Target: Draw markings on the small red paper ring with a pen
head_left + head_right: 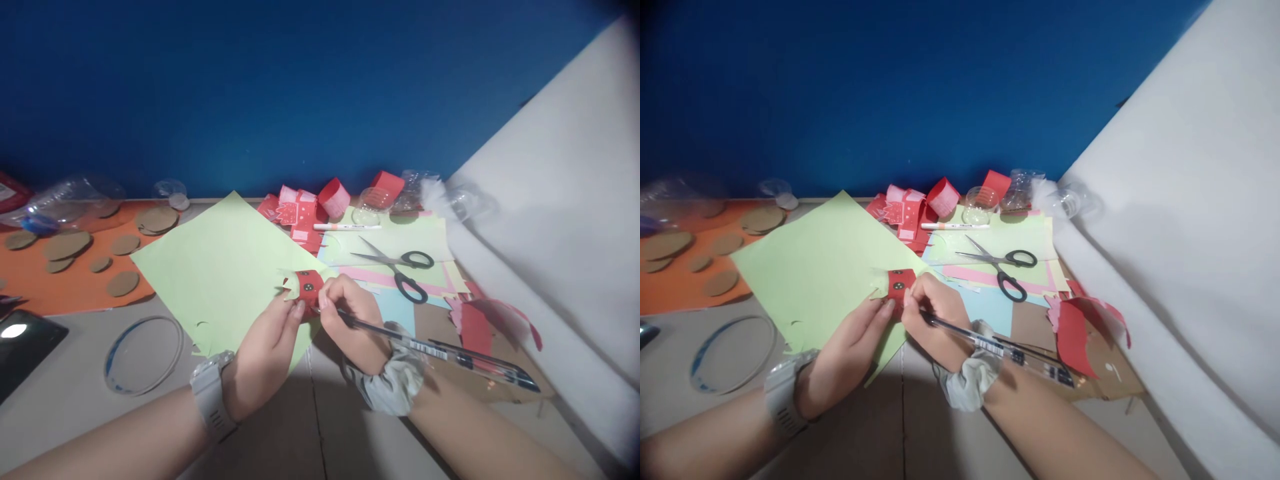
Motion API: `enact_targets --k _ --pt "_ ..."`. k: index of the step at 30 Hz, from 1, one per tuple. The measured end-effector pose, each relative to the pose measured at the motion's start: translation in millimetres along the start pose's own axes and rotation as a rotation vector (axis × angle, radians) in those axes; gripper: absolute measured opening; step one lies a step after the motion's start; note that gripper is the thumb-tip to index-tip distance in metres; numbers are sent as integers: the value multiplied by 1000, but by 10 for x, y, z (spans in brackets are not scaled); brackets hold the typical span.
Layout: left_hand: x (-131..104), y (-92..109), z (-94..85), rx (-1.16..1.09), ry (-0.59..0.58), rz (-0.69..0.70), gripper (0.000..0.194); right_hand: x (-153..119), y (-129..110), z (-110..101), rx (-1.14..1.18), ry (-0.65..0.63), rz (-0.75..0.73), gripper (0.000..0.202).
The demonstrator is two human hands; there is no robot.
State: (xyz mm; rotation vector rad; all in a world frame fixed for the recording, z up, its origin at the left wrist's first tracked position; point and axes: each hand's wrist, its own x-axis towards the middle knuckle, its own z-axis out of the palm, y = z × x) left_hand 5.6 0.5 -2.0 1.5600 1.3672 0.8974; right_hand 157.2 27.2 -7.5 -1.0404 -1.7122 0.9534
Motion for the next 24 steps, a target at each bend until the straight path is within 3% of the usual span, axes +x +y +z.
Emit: enact_targets --k 20,24 --pt "-1 3 5 6 20 0 22 -13 2 -7 -50 -35 -62 26" --pt "-24 17 11 -84 35 -51 26 -50 -2 9 51 45 -114 23"
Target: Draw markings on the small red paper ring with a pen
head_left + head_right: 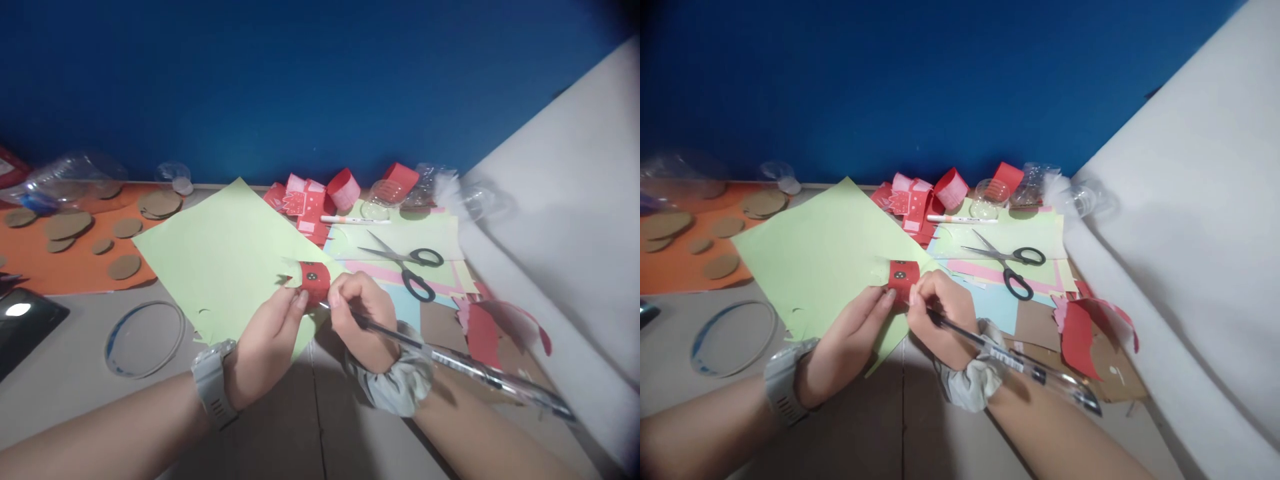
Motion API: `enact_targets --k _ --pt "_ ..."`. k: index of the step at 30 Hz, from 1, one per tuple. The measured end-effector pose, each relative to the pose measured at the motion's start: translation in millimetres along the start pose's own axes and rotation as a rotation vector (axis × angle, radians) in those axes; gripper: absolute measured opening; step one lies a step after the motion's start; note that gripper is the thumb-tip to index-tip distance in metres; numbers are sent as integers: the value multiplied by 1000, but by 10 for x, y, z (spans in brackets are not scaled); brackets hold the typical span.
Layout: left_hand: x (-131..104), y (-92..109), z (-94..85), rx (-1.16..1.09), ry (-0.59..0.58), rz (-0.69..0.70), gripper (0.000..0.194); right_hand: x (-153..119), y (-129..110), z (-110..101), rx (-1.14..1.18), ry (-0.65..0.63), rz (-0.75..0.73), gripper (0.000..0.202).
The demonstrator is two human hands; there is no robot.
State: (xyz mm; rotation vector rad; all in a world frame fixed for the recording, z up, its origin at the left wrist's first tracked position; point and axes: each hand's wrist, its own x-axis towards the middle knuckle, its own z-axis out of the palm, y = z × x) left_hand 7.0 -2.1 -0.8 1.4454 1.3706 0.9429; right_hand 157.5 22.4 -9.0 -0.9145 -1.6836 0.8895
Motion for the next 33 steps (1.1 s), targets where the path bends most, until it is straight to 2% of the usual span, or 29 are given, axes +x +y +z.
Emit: enact_targets --k 2,5,11,18,22,33 --pt "-12 8 2 -63 28 -12 28 -22 -10 13 53 39 -39 21" --pt "-17 26 -8 -117 34 -23 30 -41 -27 23 62 29 -66 21" --pt "7 45 -48 -119 -26 -17 30 -49 -34 23 39 -7 -36 20" --pt "-14 32 -15 -81 -73 23 23 -47 19 34 117 96 51 17" --pt "-10 50 -15 -49 -86 23 27 -26 -1 18 111 40 34 18" --pt "18 52 -23 33 -92 29 27 38 -28 -4 -11 -17 145 18"
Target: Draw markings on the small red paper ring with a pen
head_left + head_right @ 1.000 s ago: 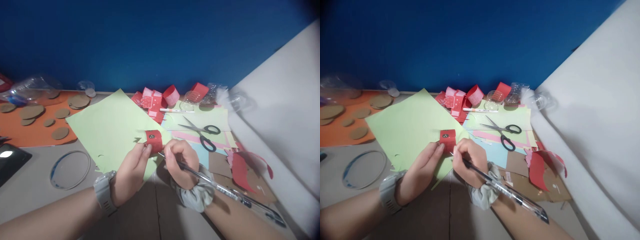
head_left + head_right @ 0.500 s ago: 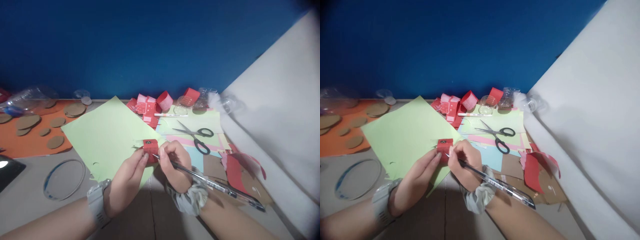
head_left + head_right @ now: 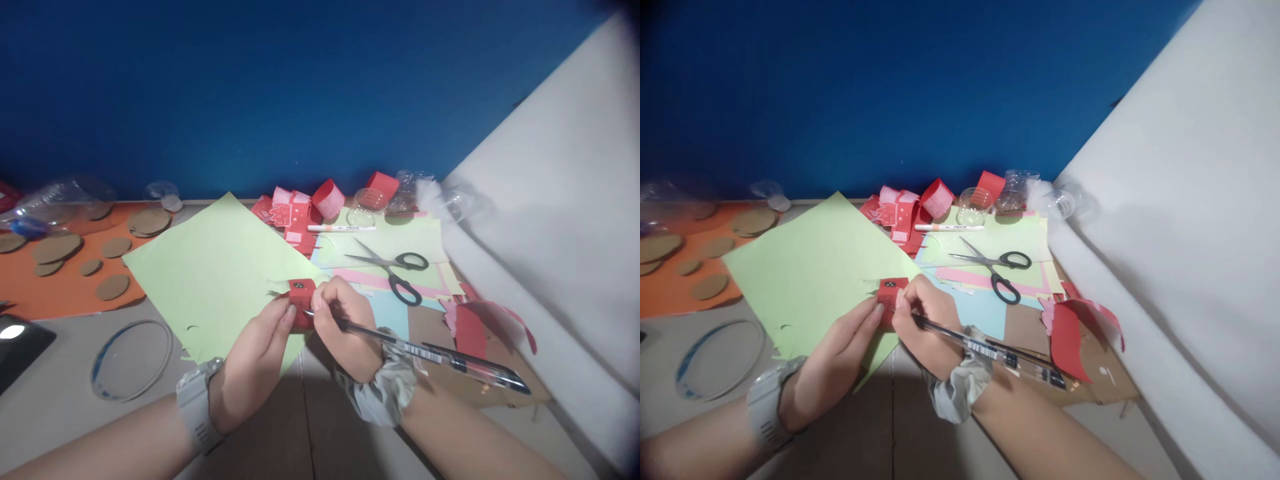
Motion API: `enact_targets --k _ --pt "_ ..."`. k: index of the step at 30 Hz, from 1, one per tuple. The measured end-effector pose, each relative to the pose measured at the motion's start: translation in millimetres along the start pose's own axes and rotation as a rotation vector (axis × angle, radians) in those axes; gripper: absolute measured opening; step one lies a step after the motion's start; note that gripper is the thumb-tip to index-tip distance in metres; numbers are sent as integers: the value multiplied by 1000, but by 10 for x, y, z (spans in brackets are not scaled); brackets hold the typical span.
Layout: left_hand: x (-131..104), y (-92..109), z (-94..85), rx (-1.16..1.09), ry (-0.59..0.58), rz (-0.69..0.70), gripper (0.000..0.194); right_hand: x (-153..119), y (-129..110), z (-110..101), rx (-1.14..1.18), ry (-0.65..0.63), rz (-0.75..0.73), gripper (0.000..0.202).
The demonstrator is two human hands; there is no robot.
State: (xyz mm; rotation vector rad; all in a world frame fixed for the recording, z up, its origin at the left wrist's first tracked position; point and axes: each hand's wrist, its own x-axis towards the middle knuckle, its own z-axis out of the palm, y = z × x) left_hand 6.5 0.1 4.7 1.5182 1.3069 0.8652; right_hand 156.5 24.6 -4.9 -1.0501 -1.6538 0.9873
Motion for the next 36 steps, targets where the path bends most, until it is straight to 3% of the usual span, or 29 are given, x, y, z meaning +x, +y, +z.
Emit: enact_targets --k 11,36 --pt "-16 -1 7 35 77 37 24 0 -8 -8 -58 -8 11 20" --pt "-8 22 -6 -23 15 -23 24 -1 -9 -15 -63 -63 -62 20"
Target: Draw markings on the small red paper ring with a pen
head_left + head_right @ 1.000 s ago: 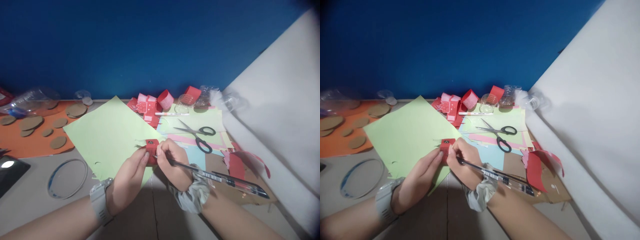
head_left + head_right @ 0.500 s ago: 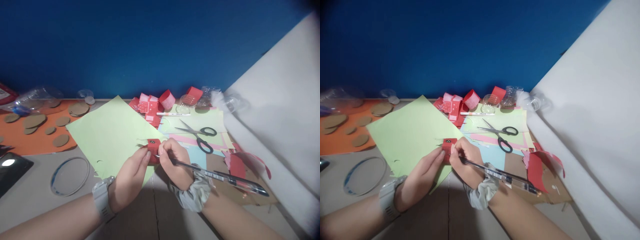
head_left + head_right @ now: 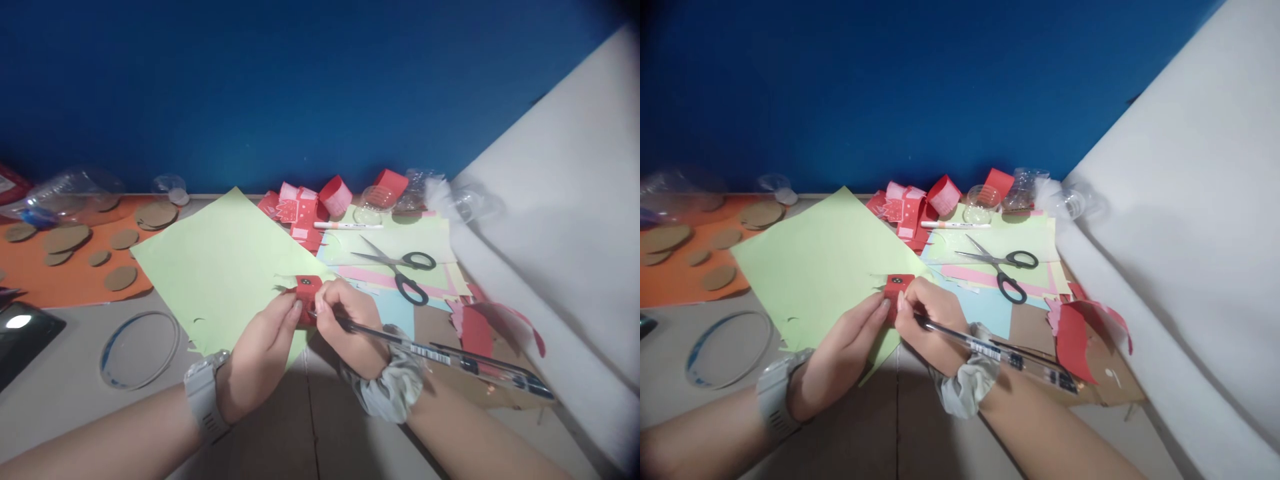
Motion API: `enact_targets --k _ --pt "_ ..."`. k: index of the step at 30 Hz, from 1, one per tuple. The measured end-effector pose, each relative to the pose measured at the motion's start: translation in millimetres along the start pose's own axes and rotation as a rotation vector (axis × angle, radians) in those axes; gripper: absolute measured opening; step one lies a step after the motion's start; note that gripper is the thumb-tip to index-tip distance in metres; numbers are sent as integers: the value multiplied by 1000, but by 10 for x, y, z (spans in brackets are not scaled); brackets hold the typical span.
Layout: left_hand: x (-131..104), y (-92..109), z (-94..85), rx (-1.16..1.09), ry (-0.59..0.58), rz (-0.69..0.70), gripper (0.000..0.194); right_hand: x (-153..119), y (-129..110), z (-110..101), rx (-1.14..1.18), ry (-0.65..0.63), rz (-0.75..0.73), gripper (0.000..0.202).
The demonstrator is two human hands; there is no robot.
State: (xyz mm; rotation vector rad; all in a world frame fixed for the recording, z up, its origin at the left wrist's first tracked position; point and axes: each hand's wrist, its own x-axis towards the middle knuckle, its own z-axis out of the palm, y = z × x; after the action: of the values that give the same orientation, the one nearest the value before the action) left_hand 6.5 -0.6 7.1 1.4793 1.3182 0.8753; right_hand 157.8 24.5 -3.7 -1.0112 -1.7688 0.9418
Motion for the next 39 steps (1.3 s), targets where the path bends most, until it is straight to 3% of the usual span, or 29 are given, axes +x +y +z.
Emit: enact_targets --k 25,39 --pt "-8 22 3 -9 36 -13 25 -3 -12 -12 -27 9 -63 18" --pt "1 25 2 -19 26 -20 25 8 -16 -26 -85 -67 -97 23"
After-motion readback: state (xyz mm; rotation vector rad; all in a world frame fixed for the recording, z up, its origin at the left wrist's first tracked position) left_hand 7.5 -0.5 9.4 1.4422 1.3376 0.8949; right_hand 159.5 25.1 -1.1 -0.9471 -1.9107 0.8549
